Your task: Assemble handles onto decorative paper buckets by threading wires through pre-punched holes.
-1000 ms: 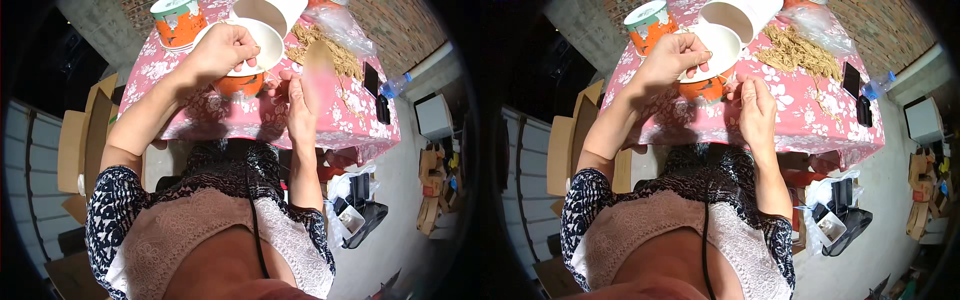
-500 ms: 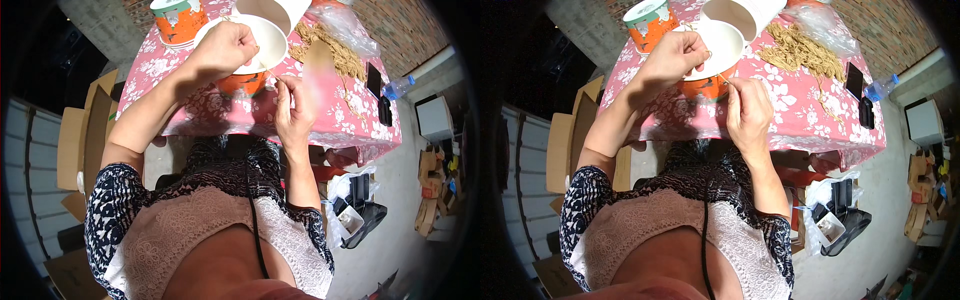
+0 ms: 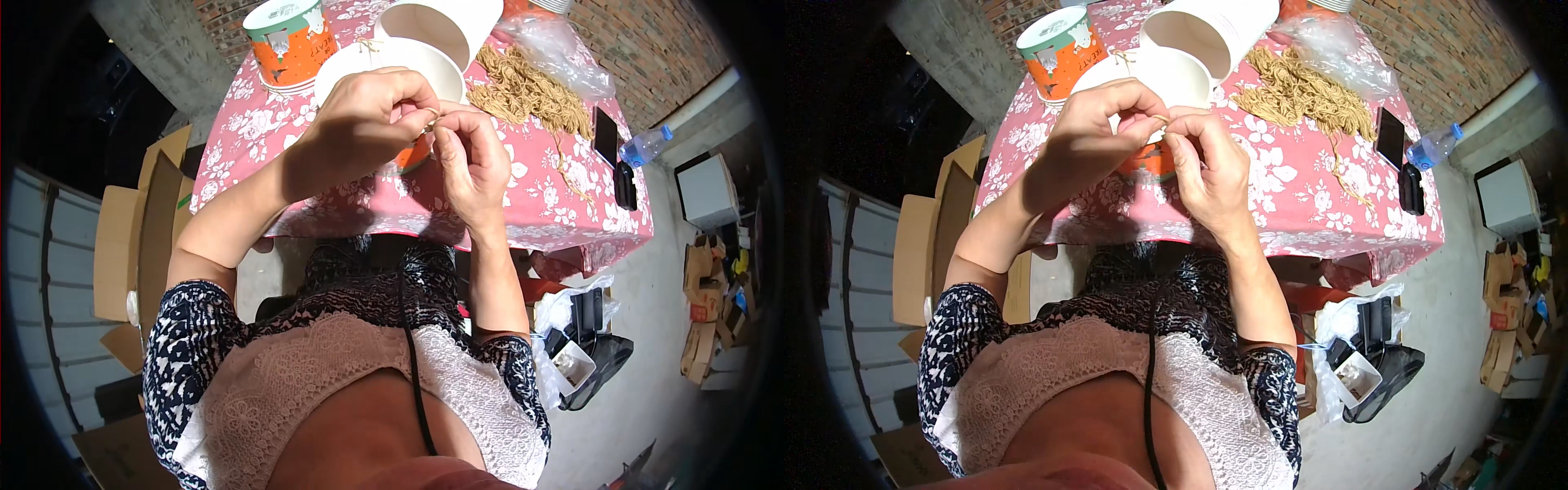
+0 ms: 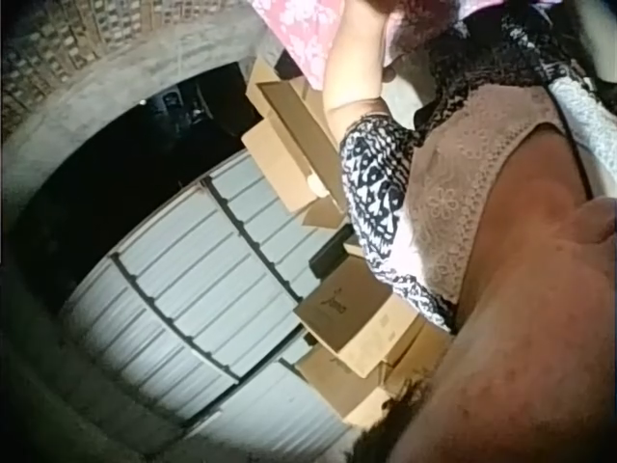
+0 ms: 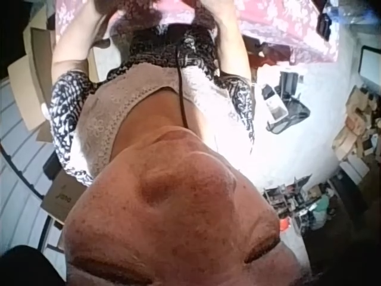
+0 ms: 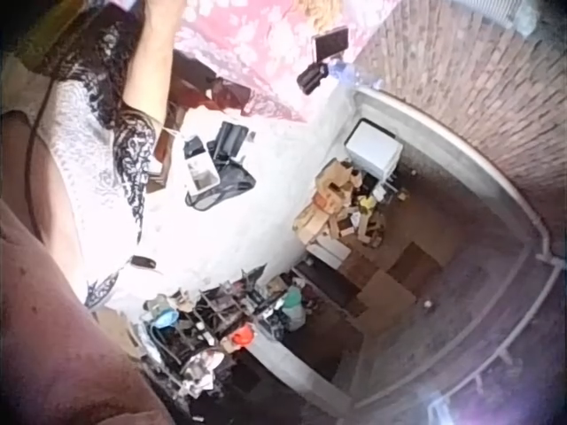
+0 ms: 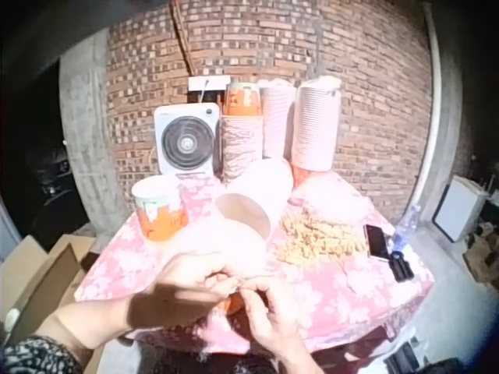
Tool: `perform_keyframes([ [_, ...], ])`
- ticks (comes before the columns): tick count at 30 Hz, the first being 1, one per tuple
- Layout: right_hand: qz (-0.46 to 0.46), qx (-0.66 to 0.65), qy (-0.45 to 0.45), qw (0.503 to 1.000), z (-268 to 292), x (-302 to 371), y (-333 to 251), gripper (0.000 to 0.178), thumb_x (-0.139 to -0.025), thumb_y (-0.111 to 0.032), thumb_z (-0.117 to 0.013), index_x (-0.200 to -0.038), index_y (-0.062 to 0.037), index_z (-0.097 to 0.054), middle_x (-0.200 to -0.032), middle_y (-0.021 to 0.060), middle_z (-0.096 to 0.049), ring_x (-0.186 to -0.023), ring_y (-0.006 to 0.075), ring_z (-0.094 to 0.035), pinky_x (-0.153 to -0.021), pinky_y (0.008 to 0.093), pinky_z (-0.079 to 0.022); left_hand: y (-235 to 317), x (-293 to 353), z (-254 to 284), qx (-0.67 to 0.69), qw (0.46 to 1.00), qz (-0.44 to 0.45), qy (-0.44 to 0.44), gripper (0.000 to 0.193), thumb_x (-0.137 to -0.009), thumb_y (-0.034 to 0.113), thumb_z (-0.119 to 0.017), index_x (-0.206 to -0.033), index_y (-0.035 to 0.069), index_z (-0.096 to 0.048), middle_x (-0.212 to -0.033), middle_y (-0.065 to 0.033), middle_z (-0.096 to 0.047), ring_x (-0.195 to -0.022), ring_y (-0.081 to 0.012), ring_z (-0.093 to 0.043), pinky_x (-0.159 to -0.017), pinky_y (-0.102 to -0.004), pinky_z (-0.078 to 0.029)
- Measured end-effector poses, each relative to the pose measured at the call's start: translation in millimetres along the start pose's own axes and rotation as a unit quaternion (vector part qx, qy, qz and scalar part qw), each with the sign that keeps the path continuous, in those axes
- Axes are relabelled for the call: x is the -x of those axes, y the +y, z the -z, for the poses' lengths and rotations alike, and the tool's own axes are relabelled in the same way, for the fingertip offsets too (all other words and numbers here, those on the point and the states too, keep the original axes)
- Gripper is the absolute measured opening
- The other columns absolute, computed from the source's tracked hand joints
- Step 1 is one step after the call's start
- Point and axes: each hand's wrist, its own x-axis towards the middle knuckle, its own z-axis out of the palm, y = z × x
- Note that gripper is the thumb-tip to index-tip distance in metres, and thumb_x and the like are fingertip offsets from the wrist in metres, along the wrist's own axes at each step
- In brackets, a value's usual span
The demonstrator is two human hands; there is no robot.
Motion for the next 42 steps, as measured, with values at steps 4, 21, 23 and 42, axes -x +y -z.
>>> perform_keyframes([
  [4, 0.041, -0.007, 0.038, 0.998, -1.7, -1.6, 0.4, 0.007, -0.089, 0.002, -0.064, -0.093, 0.0014, -0.058, -0.086, 0.0093, -0.062, -0.069, 0.0155, -0.058, -0.064, 0.0265, -0.048, -3.5, 0.7, -2.9, -0.012, 0.998, -0.06, 0.029, 0.011, -0.084, 0.009, -0.061, -0.084, -0.002, -0.061, -0.072, -0.0084, -0.06, -0.065, -0.0157, -0.058, -0.06, -0.0307, -0.047],
  [21, 0.082, 0.145, 0.065, 0.984, -0.8, 1.2, -18.9, 0.007, -0.083, 0.002, -0.071, -0.088, 0.0002, -0.066, -0.078, 0.0069, -0.058, -0.067, 0.0132, -0.056, -0.059, 0.0263, -0.045, -11.1, 6.1, -6.6, -0.164, 0.944, -0.282, 0.056, 0.006, -0.083, 0.007, -0.058, -0.088, 0.004, -0.058, -0.083, -0.009, -0.06, -0.079, -0.0282, -0.058, -0.081, -0.0391, -0.042],
  [23, 0.051, 0.127, 0.048, 0.989, 1.5, 4.1, -27.6, 0.006, -0.083, 0.002, -0.07, -0.087, 0.0003, -0.066, -0.079, 0.0066, -0.058, -0.068, 0.0135, -0.056, -0.06, 0.0264, -0.045, -13.4, 3.5, -7.8, -0.157, 0.94, -0.294, 0.07, 0.006, -0.084, 0.009, -0.057, -0.089, 0.004, -0.058, -0.084, -0.0098, -0.061, -0.079, -0.0286, -0.058, -0.08, -0.0396, -0.042],
  [42, -0.043, -0.029, 0.049, 0.997, 5.9, 9.2, -23.6, 0.003, -0.087, -0.001, -0.069, -0.088, 0.0026, -0.069, -0.084, 0.0049, -0.061, -0.075, 0.0109, -0.056, -0.067, 0.0236, -0.045, -19.0, 12.5, -11.7, -0.215, 0.921, -0.321, 0.053, 0.02, -0.089, 0.019, -0.067, -0.101, 0.004, -0.061, -0.09, -0.01, -0.066, -0.084, -0.0264, -0.064, -0.105, -0.0555, -0.037],
])
